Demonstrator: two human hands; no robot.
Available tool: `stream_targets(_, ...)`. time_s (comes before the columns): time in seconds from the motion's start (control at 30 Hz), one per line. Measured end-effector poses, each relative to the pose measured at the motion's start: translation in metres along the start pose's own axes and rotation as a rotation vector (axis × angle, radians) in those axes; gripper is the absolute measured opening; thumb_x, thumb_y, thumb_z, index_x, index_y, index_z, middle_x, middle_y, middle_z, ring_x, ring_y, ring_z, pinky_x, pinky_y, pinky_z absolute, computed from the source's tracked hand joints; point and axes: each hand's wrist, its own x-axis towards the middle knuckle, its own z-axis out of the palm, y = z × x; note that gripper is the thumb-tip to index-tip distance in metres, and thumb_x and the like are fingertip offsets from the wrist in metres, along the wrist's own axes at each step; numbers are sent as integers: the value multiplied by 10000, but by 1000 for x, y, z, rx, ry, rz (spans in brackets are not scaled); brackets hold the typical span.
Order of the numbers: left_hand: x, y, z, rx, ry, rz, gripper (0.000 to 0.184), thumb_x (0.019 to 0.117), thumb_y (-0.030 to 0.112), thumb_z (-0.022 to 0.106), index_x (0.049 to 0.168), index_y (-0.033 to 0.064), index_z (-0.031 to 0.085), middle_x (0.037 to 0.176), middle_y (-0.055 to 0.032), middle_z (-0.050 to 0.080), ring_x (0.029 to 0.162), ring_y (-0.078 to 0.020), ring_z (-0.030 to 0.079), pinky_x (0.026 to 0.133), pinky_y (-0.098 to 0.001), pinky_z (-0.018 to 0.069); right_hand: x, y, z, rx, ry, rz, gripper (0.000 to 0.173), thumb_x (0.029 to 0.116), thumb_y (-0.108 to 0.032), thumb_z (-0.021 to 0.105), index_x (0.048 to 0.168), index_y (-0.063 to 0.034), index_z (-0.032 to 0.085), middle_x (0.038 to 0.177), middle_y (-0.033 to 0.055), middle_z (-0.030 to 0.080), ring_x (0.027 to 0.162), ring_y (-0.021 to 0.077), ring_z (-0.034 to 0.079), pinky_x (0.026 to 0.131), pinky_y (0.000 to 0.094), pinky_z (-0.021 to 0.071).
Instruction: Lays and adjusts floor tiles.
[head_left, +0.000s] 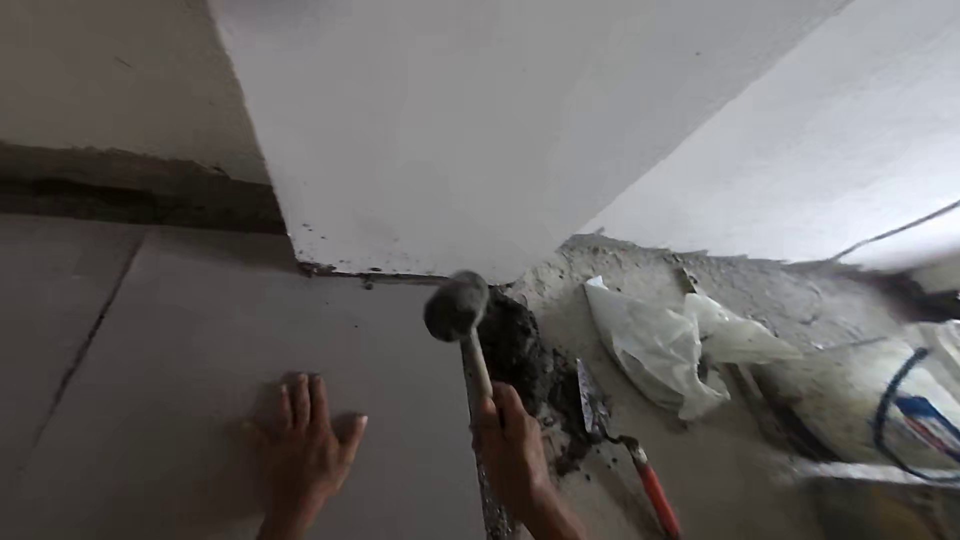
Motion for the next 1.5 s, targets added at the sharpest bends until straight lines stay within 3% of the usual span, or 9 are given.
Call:
stream_targets(0.07,2,0,1,12,-6,-14,1126,807,923,245,1628,155,292,1675,-121,294,1544,-426,221,1110,-831,109,42,-2,37,-100,-48,-55,543,1056,-564,394,1172,-105,660,675,-8,629,558,130,625,519,368,563)
stream_targets(0.17,3,2,-5,17,-65,-45,1136,789,944,262,1631,180,289,1671,-128,300,1542,-413,240,1121,-817,139,82,1,77,-248,-300,120,487,1057,-535,425,1351,-193,607,804,51,684,697,215,674,681,462,579)
stream_targets(0.23,3,2,-4,21,-57,-50,1150,782,951,253,1624,170,307,1668,-127,307,1543,-414,235,1121,-822,124,90,-6,93,-263,-367,108,467,1071,-471,431,1475,-255,521,810,52,683,677,215,664,675,452,581)
stream_targets(0.4,2,4,-8,-21,-82,-76,1132,792,938,289,1627,174,299,1681,-109,283,1554,-396,211,1123,-816,130,93,-18,126,-277,-402,-5,477,1086,-382,431,1544,-262,486,947,90,740,760,228,706,753,464,599)
stream_targets(0.57,4,6,-10,-23,-58,-86,1092,796,923,318,1614,200,341,1668,-62,329,1541,-381,263,1104,-820,167,95,-25,155,-159,-295,-216,469,1076,-299,461,1525,-179,515,817,46,722,616,154,665,610,400,600)
stream_targets(0.63,2,7,-9,-31,-38,-89,1086,792,927,320,1604,206,367,1659,-64,347,1535,-384,275,1112,-819,154,107,-34,163,-145,-387,-111,469,1084,-314,441,1534,-197,501,908,67,730,699,180,684,699,421,606)
stream_targets(1.23,23,4,-11,-39,-56,-78,1129,743,974,304,1608,251,357,1684,-27,296,1550,-402,220,1091,-843,108,170,-139,232,59,-511,38,518,1118,-262,384,1630,-271,302,847,91,671,540,188,599,519,360,553)
stream_targets(1.37,38,-7,-13,-128,-49,-19,1072,763,952,352,1589,270,398,1671,-35,326,1552,-406,212,1106,-839,91,178,-162,244,86,-477,90,487,1123,-284,394,1607,-251,355,832,107,660,504,185,578,474,340,526)
stream_targets(1.5,91,-16,-1,-232,-2,18,1046,743,934,421,1534,255,492,1648,-14,373,1569,-383,161,1110,-842,22,189,-152,253,-60,-474,-27,498,1113,-287,384,1609,-261,358,891,109,689,666,218,650,644,423,583)
